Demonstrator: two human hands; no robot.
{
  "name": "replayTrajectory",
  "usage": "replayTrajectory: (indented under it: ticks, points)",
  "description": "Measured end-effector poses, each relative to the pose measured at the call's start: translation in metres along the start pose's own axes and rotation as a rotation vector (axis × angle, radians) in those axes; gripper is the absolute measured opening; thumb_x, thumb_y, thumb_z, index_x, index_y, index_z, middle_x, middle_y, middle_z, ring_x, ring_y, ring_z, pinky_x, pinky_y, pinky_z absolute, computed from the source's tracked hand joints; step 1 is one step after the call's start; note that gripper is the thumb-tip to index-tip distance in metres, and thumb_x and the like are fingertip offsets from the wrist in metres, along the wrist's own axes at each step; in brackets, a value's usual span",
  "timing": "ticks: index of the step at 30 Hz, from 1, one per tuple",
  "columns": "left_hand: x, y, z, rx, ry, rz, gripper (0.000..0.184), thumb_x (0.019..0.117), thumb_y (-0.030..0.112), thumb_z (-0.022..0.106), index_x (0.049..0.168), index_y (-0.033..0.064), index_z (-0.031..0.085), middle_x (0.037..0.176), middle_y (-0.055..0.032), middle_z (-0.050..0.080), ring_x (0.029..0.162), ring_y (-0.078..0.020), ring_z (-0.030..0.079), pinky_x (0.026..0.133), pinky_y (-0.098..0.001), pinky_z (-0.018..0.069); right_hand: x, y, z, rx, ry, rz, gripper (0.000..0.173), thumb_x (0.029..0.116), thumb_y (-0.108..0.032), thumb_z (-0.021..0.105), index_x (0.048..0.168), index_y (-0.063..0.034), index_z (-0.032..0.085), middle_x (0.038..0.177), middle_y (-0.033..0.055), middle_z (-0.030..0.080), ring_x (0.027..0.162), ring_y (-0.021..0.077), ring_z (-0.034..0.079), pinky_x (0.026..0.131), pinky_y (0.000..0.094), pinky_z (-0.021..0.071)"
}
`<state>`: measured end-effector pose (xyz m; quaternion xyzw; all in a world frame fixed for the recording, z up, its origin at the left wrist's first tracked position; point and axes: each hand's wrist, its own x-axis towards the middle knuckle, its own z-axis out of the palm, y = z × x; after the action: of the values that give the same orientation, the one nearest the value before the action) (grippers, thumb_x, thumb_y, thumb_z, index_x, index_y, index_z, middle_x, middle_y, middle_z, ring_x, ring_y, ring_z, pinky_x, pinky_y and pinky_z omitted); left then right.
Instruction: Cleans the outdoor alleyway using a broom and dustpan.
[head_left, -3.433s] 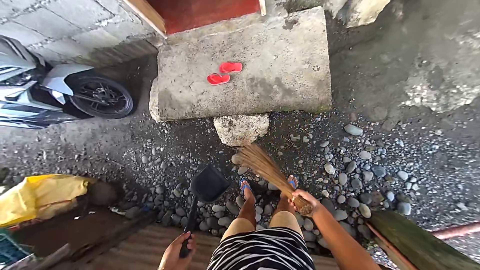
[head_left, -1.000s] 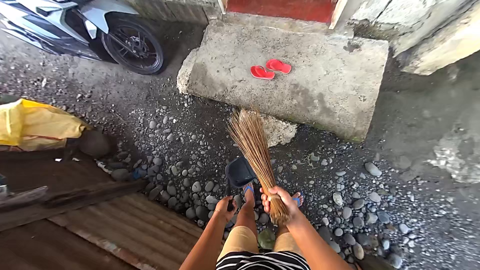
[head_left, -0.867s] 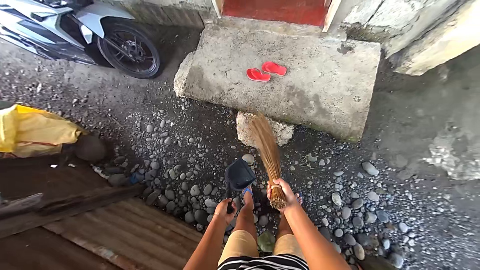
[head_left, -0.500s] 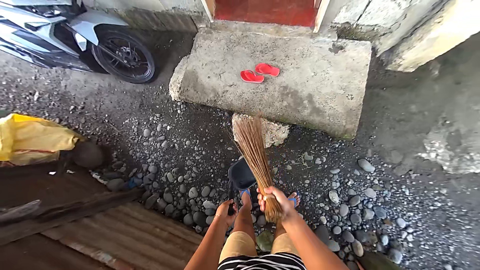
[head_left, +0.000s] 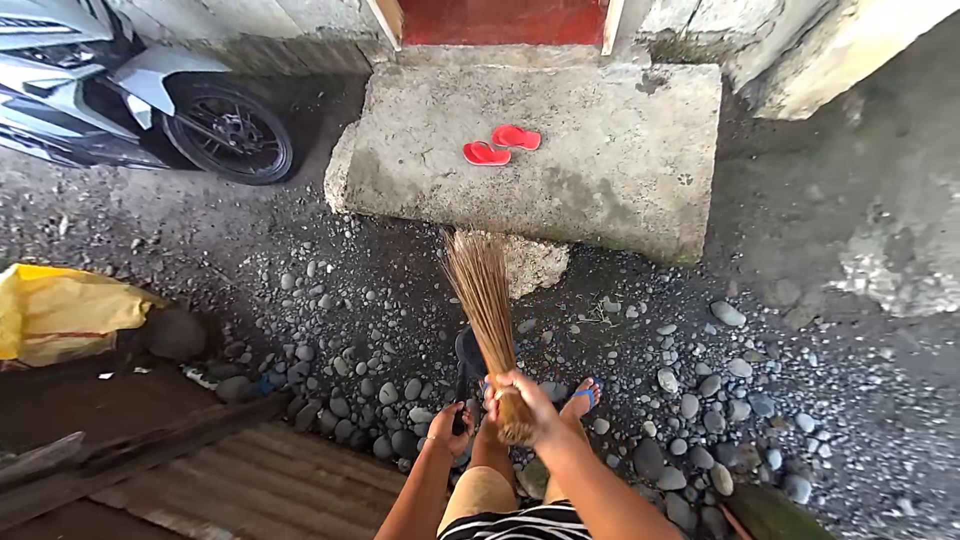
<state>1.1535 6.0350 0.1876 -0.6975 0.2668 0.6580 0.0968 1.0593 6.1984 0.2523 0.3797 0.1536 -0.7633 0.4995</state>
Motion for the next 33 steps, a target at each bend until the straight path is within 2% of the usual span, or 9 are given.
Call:
replayTrajectory:
  ticks: [3,7,12,15,19,23,25,29,33]
  points:
    - [0.005,0.004,-0.007,-0.063,-0.01,-0.035,0.015,0.1064,0.013,0.04,0.094,0.0085,0.047,0.067,-0.0027,0.051,0.046,-0.0067,0.049,0.043,-0.0163,0.0462,0.023,-0.034,-0.062,-0.018,0.123,-0.073,0.025,0.1066,-0.022,0.036,0.109,-0.0027,0.052,0.071,0.0059,0.059,0.053,0.0129,0.06,0.047,0.0254,0.0537]
    - [0.007,0.012,-0.015,-0.067,-0.022,-0.039,0.016,0.1068,0.013,0.039,0.094,0.0081,0.047,0.067,-0.0028,0.051,0.046,-0.0063,0.049,0.042,-0.016,0.0459,-0.021,-0.034,-0.119,-0.033,0.254,-0.157,0.024,0.1054,-0.019,0.035,0.108,-0.0031,0.052,0.069,0.0052,0.058,0.051,0.0132,0.06,0.047,0.0269,0.0547]
    - [0.014,0.009,-0.014,-0.017,-0.008,-0.033,0.019,0.1074,0.014,0.039,0.091,0.0082,0.047,0.064,-0.0023,0.051,0.045,-0.0062,0.049,0.042,-0.0158,0.0455,-0.089,-0.011,-0.07,-0.037,0.078,-0.069,0.031,0.1025,-0.015,0.034,0.126,-0.0006,0.048,0.073,0.0078,0.062,0.054,0.0159,0.065,0.05,0.0286,0.0581]
    - [0.014,0.007,-0.003,-0.005,-0.009,-0.029,0.018,0.107,0.014,0.04,0.092,0.0084,0.047,0.066,-0.0023,0.051,0.046,-0.006,0.05,0.043,-0.0155,0.0466,-0.062,-0.021,-0.071,-0.093,0.04,-0.067,0.032,0.1039,-0.017,0.035,0.128,-0.0008,0.049,0.074,0.007,0.061,0.054,0.014,0.063,0.05,0.0266,0.0564]
    - [0.014,0.003,0.015,-0.001,-0.022,-0.023,0.013,0.1058,0.011,0.04,0.095,0.0091,0.046,0.069,-0.0024,0.051,0.047,-0.0054,0.05,0.043,-0.0151,0.0462,-0.013,-0.036,-0.137,-0.001,0.065,-0.156,0.032,0.1046,-0.021,0.033,0.12,-0.0008,0.052,0.072,0.0071,0.062,0.054,0.0136,0.064,0.048,0.0252,0.0561]
    - [0.022,-0.006,0.03,0.019,-0.034,-0.027,0.01,0.1055,0.011,0.041,0.098,0.0081,0.048,0.072,-0.0039,0.054,0.049,-0.0063,0.052,0.044,-0.0157,0.0474,-0.034,-0.011,-0.202,0.095,0.11,-0.2,0.031,0.1036,-0.022,0.031,0.117,-0.0028,0.051,0.071,0.0071,0.063,0.054,0.0146,0.064,0.049,0.0271,0.0569]
    - [0.023,-0.01,0.039,0.04,-0.031,-0.024,0.01,0.1058,0.011,0.041,0.098,0.008,0.047,0.073,-0.004,0.054,0.049,-0.0059,0.051,0.044,-0.0154,0.047,-0.068,0.001,-0.199,0.068,0.124,-0.181,0.032,0.103,-0.02,0.033,0.121,-0.0018,0.051,0.072,0.0072,0.063,0.054,0.0145,0.064,0.049,0.0271,0.0571]
    - [0.021,-0.019,0.052,0.079,-0.004,-0.015,0.011,0.106,0.011,0.041,0.097,0.0085,0.047,0.07,-0.0035,0.052,0.048,-0.0061,0.05,0.044,-0.0156,0.0465,-0.123,0.014,-0.165,0.058,0.027,-0.123,0.036,0.0939,-0.02,0.044,0.124,-0.0024,0.053,0.073,0.0062,0.066,0.057,0.0143,0.068,0.052,0.0269,0.0598]
    - [0.023,-0.032,0.052,0.135,0.017,-0.014,0.011,0.1056,0.011,0.041,0.096,0.0087,0.046,0.069,-0.003,0.05,0.047,-0.0064,0.049,0.043,-0.016,0.0463,-0.095,0.007,-0.17,-0.003,-0.116,-0.056,0.039,0.0958,-0.021,0.045,0.131,-0.004,0.05,0.074,0.0055,0.065,0.058,0.0145,0.066,0.054,0.0276,0.0587]
